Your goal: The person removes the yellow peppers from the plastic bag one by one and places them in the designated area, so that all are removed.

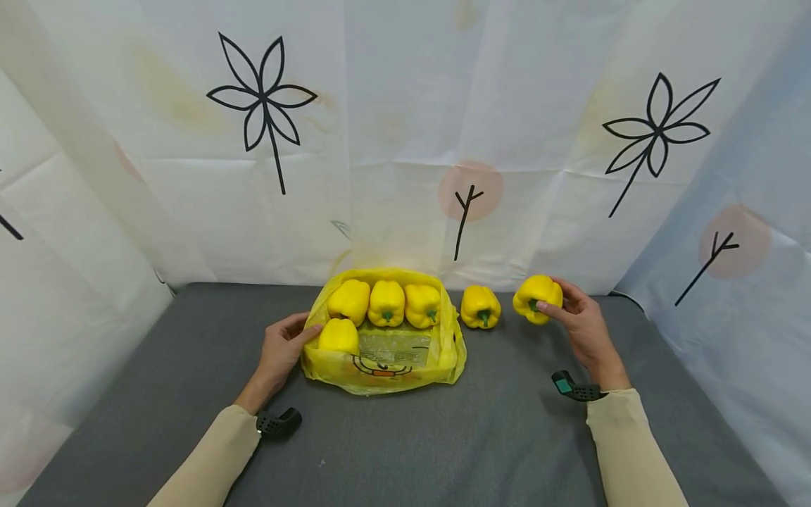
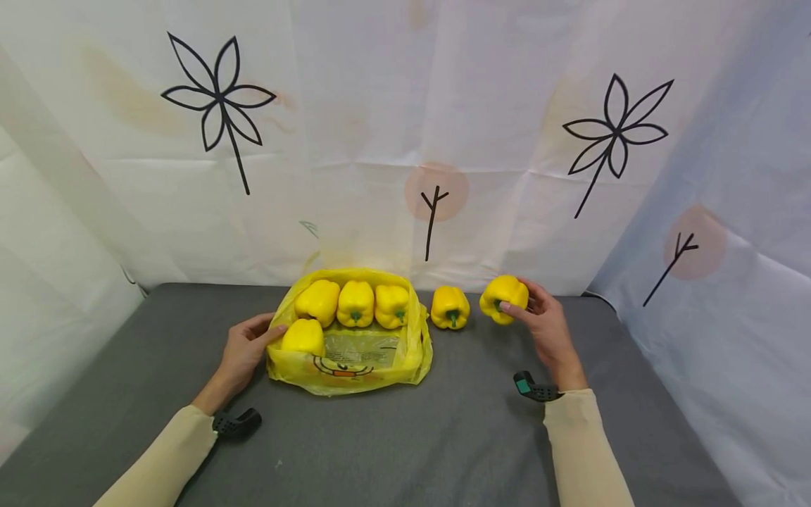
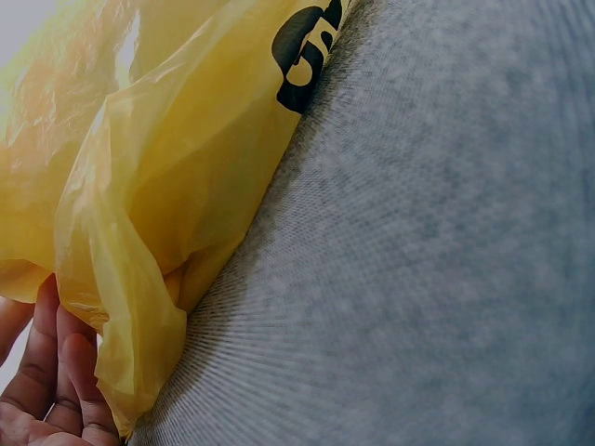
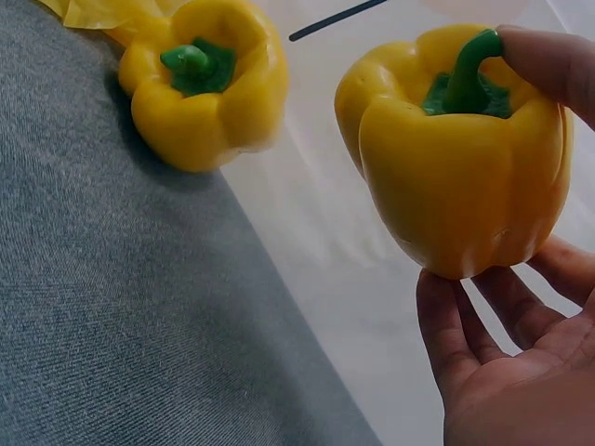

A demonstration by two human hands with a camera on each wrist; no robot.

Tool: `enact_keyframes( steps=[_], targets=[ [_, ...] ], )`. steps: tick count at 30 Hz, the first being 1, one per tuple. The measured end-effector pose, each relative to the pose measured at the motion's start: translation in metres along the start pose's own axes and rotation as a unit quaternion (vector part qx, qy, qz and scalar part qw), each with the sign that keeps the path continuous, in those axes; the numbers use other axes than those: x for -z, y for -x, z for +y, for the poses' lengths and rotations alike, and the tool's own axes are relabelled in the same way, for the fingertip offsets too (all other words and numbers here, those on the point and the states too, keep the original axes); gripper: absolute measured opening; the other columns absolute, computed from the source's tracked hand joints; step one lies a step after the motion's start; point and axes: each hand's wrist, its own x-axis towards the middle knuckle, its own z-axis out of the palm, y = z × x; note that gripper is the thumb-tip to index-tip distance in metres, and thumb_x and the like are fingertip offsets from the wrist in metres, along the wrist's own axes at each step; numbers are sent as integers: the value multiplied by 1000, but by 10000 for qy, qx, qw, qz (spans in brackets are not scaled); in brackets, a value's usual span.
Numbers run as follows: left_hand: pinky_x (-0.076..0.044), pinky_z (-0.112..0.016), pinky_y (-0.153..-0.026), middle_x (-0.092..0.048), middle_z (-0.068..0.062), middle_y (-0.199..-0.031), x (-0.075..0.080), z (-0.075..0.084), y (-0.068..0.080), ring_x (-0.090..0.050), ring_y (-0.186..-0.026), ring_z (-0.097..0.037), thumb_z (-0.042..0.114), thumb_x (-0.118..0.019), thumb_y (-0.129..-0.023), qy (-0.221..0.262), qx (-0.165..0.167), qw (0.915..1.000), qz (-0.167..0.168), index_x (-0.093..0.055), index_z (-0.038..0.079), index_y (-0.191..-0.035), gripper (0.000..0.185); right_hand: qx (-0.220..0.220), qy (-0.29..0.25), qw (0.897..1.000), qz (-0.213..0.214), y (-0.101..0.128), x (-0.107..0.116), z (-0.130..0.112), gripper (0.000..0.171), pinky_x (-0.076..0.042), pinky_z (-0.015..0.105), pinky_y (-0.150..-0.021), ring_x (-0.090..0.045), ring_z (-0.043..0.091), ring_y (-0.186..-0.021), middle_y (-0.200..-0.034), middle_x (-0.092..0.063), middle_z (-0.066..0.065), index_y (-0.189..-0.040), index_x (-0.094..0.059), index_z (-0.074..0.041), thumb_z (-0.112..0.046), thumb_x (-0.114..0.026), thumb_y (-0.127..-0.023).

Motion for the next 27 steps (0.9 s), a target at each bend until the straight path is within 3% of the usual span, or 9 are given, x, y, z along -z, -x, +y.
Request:
enact_keyframes(
  steps=[12,18,27],
  targets=[
    [-49,-18,-70,-59,-27,-111,-1,1,-1,-58,-83,-7,10,-63,-90,34,-15,10000,-34,-60,-7,-119,34,-168,0,9995,-257,-7,7,1,67,-42,13,-85,-46,14,-110,-126,-44,1,-144,-34,-5,-19,-67,-88],
    [-49,-18,-70,-58,-27,-112,0,0,-2,-57,-84,-7,10,-63,-90,41,10,10000,-49,-59,-7,-119,34,-205,180,9979,-587,-16,14,-1,68,-40,13,-87,-47,12,-111,-132,-40,5,-145,-31,-5,-19,-66,-89],
    [-49,-18,-69,-58,-27,-111,-1,0,0,-57,-82,-7,10,-63,-90,40,18,10000,-31,-59,-8,-119,34,-563,436,9916,-1082,-30,28,-3,65,-31,33,-99,-45,15,-113,-135,-41,3,-145,-32,-9,-20,-64,-90]
  ],
)
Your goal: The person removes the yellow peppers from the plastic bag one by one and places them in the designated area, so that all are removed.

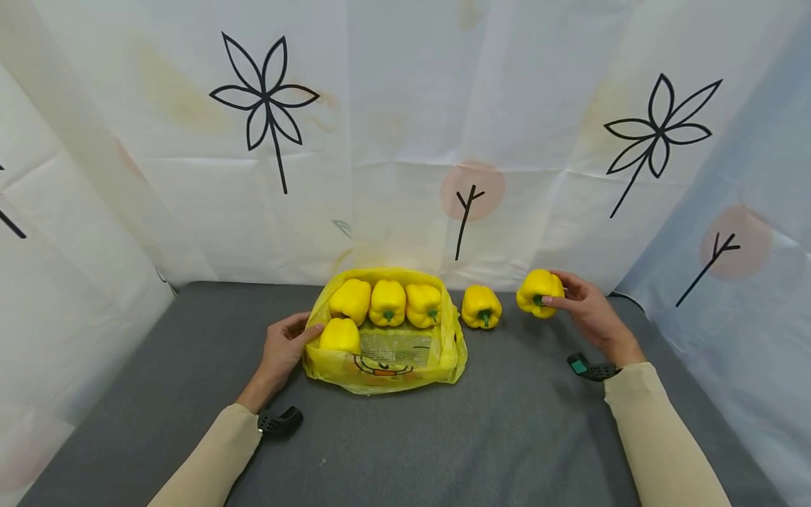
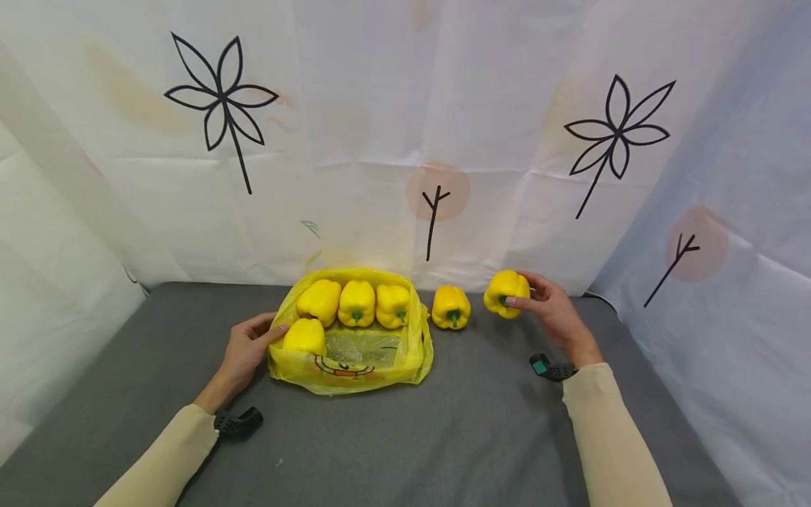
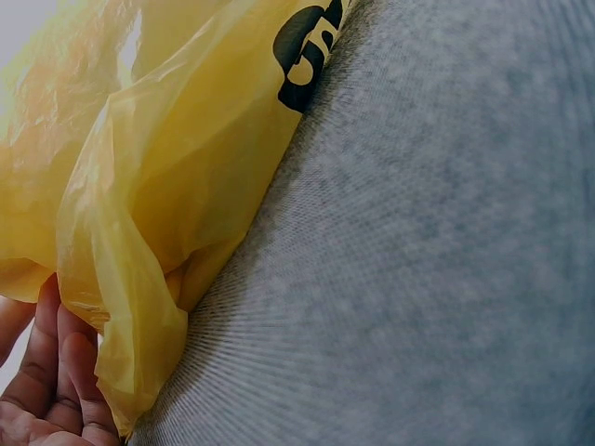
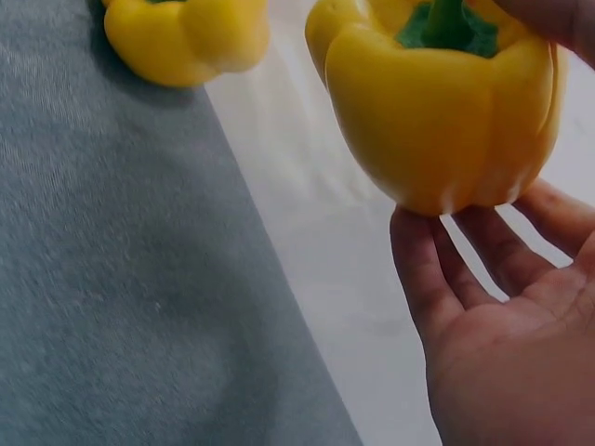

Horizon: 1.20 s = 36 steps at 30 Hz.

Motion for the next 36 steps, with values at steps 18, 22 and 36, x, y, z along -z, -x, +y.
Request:
enact_keyframes(
  steps=[18,22,36],
  targets=[
    [-49,-18,-70,-58,-27,-111,0,0,0,-58,-83,-6,9,-63,-90,-3,2,10000,-54,-59,-8,-119,34,-34,293,9959,-852,-17,14,6,64,-37,26,-96,-44,16,-118,-138,-40,9,-145,-32,-6,-19,-64,-91],
    [-49,-18,-70,-58,-27,-112,0,1,0,-58,-83,-6,9,-62,-90,40,25,10000,-70,-59,-8,-119,34,-119,336,9941,-1027,-22,14,9,66,-32,40,-101,-44,15,-118,-139,-40,8,-146,-30,-5,-19,-64,-90],
    [-49,-18,-70,-58,-28,-111,1,0,0,-58,-82,-7,8,-62,-90,83,-12,9999,-74,-59,-9,-119,33,-368,255,9895,-1374,-30,10,23,66,-24,53,-105,-44,16,-118,-142,-36,13,-145,-29,-5,-14,-64,-89]
  ],
)
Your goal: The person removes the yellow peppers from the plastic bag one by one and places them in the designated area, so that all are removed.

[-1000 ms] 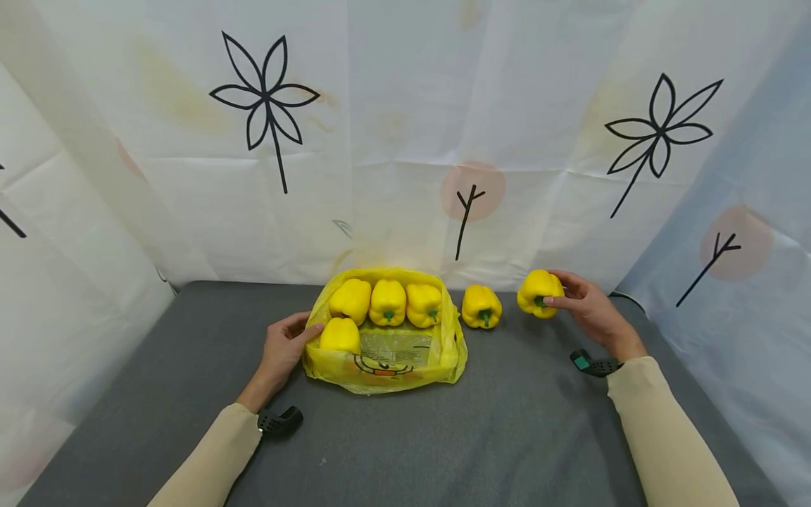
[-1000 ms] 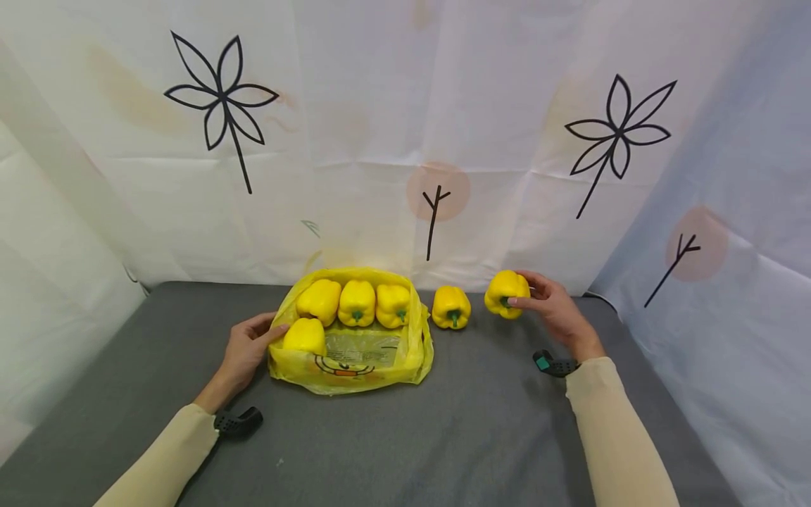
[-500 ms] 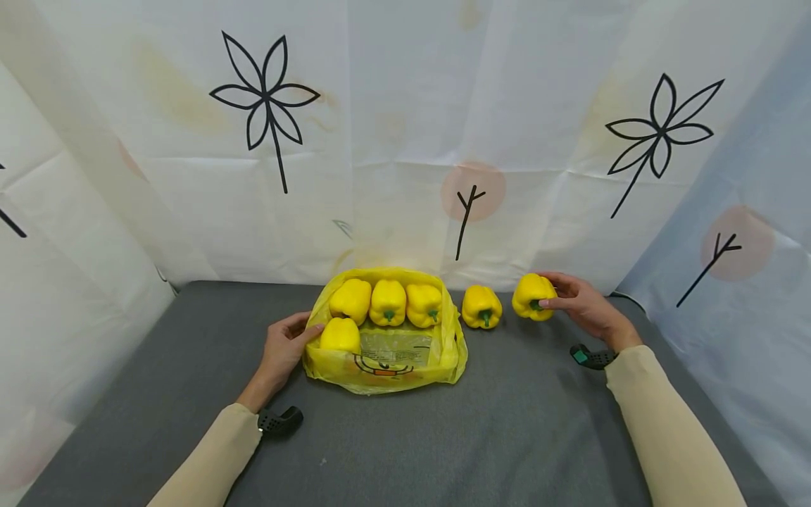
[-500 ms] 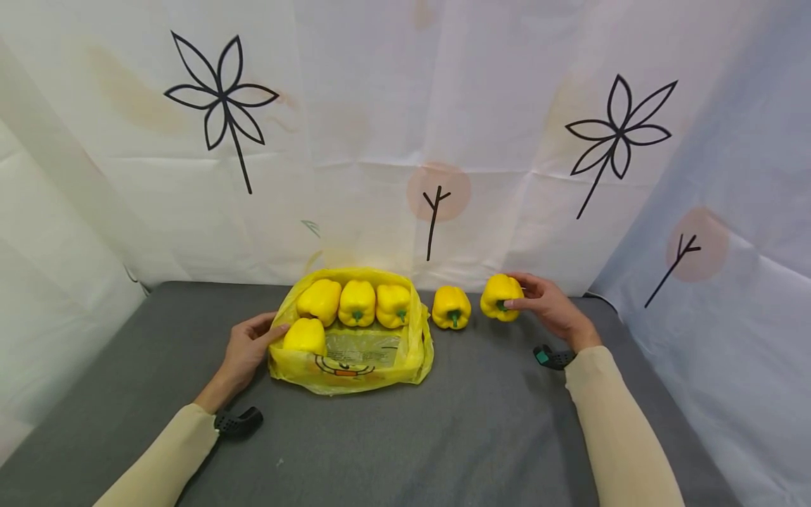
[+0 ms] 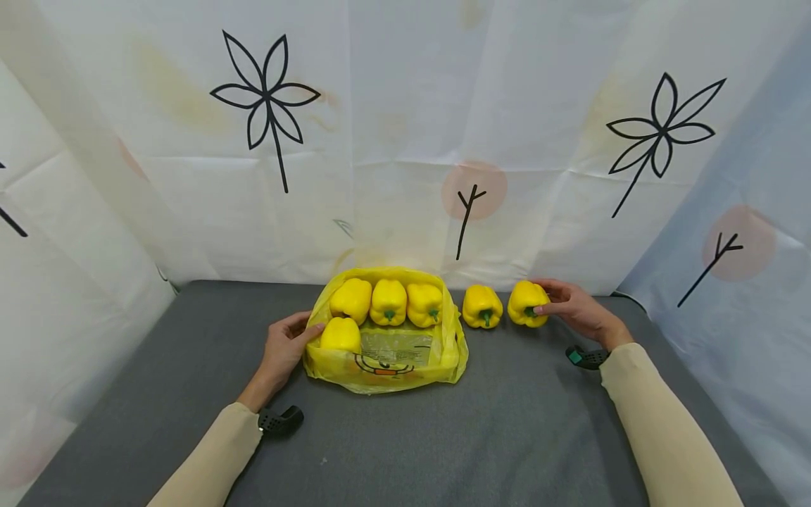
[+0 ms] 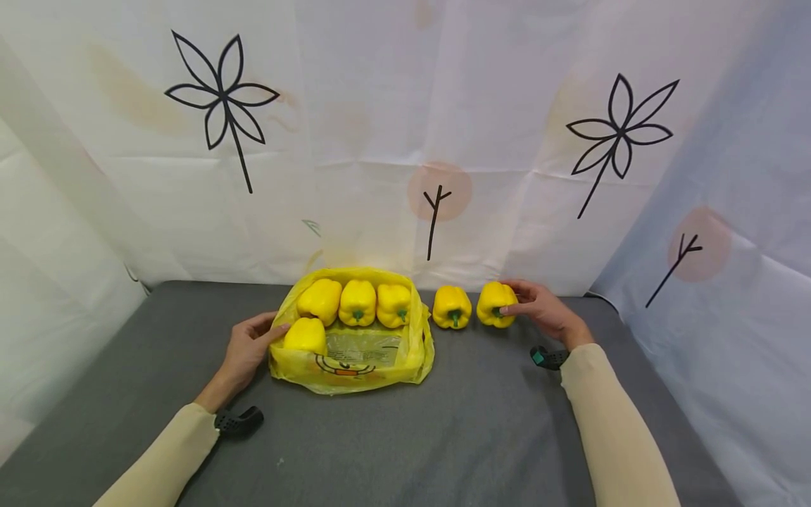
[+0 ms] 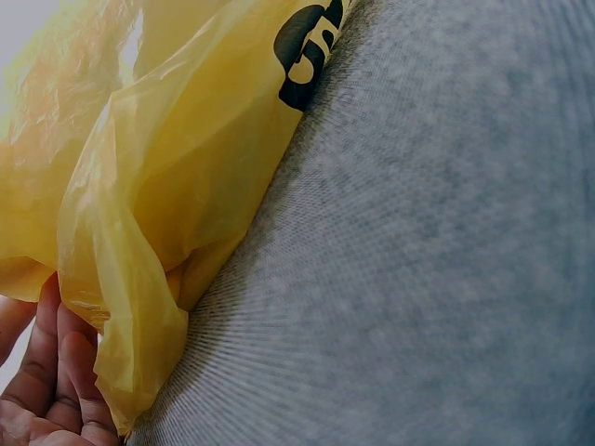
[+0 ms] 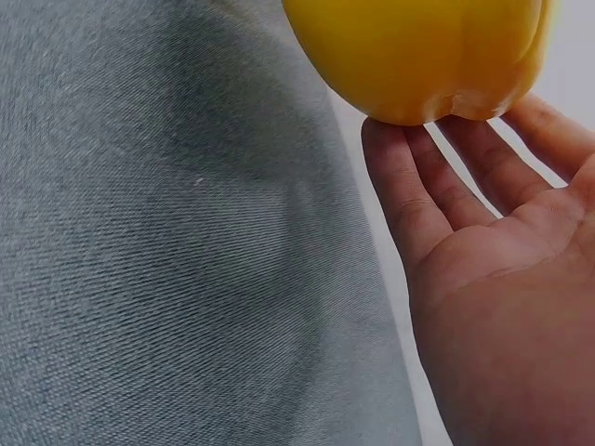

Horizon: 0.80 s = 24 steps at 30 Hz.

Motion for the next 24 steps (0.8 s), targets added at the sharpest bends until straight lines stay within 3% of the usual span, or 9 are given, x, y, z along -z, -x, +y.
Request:
enact_keyframes(
  steps=[15,24],
  targets=[
    [-49,-18,-68,-58,-26,-109,0,1,1,-57,-81,-8,9,-63,-90,-116,0,9999,43,-59,-8,-119,34,-251,-64,9996,-92,-7,-7,7,71,-29,52,-103,-35,31,-128,-144,-34,16,-145,-30,-8,-16,-68,-86],
    [-49,-18,-69,-58,-27,-110,0,1,1,-57,-82,-8,10,-63,-90,-93,5,10000,19,-58,-8,-119,34,-331,-93,9993,-126,-12,-6,15,70,-33,47,-102,-39,26,-125,-144,-35,15,-144,-32,-7,-15,-69,-85]
  ],
)
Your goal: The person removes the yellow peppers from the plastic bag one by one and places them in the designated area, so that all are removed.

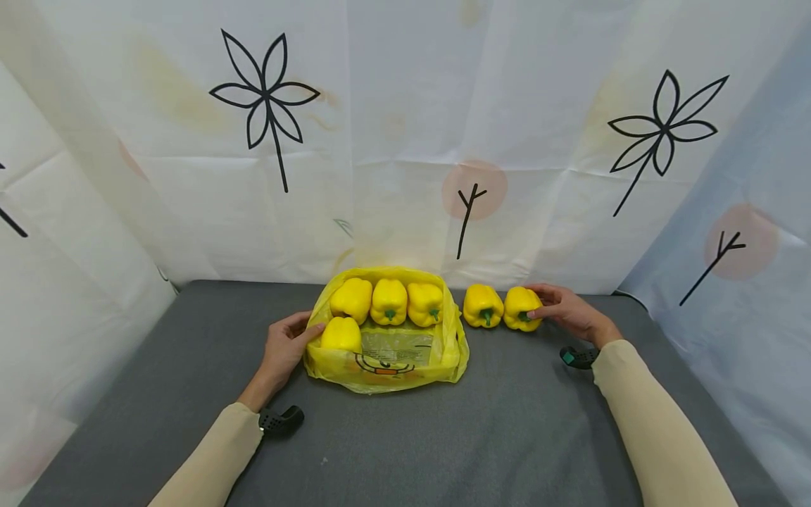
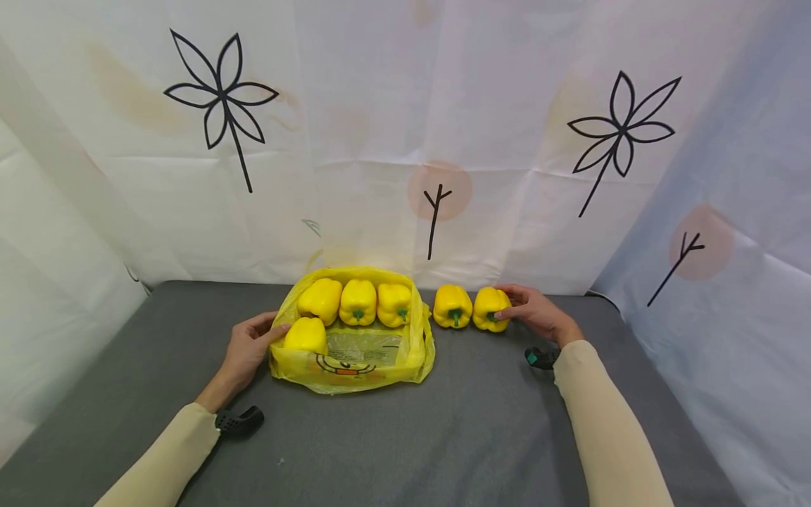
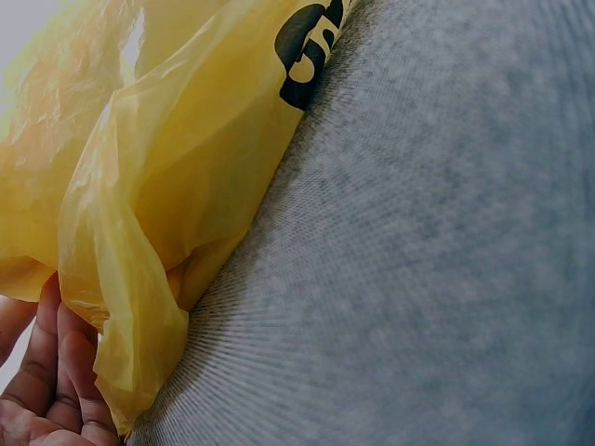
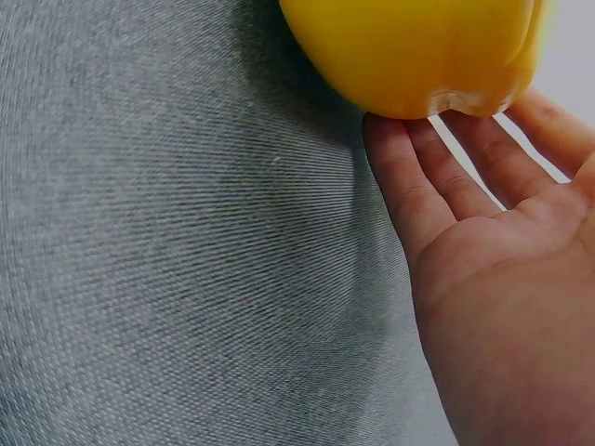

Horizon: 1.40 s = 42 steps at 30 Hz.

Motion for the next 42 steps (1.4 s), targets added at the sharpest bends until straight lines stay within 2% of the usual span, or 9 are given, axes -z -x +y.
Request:
enact_keyframes(
  steps=[8,16,23,42],
  targets=[
    [-49,-18,-69,-59,-26,-110,-1,0,-1,-57,-82,-8,11,-63,-90,-16,14,10000,3,-59,-8,-119,34,-18,-95,9999,49,0,0,3,73,-37,43,-100,-41,23,-123,-145,-33,15,-145,-30,-7,-15,-69,-85],
    [-49,-18,-69,-59,-25,-109,0,-1,-1,-57,-82,-8,11,-63,-90,-46,10,10000,11,-59,-7,-119,34,-79,-259,9996,-2,-1,-3,1,73,-24,51,-106,-32,29,-130,-148,-28,15,-147,-26,-9,-14,-66,-87],
    [-49,-18,-69,-59,-25,-108,0,-2,-1,-57,-81,-8,11,-64,-90,-50,-14,10000,23,-60,-7,-118,34,-49,-351,9993,-120,-1,-5,-2,75,-18,53,-108,-25,32,-134,-151,-22,14,-149,-21,-9,-11,-63,-88],
    [-49,-19,-70,-59,-24,-109,0,-1,-1,-57,-82,-8,12,-63,-90,-43,87,9999,49,-59,-7,-119,35,-25,-341,9992,-220,-4,-3,1,73,-19,51,-107,-27,28,-132,-152,-20,12,-150,-19,-11,-8,-60,-90]
  ],
)
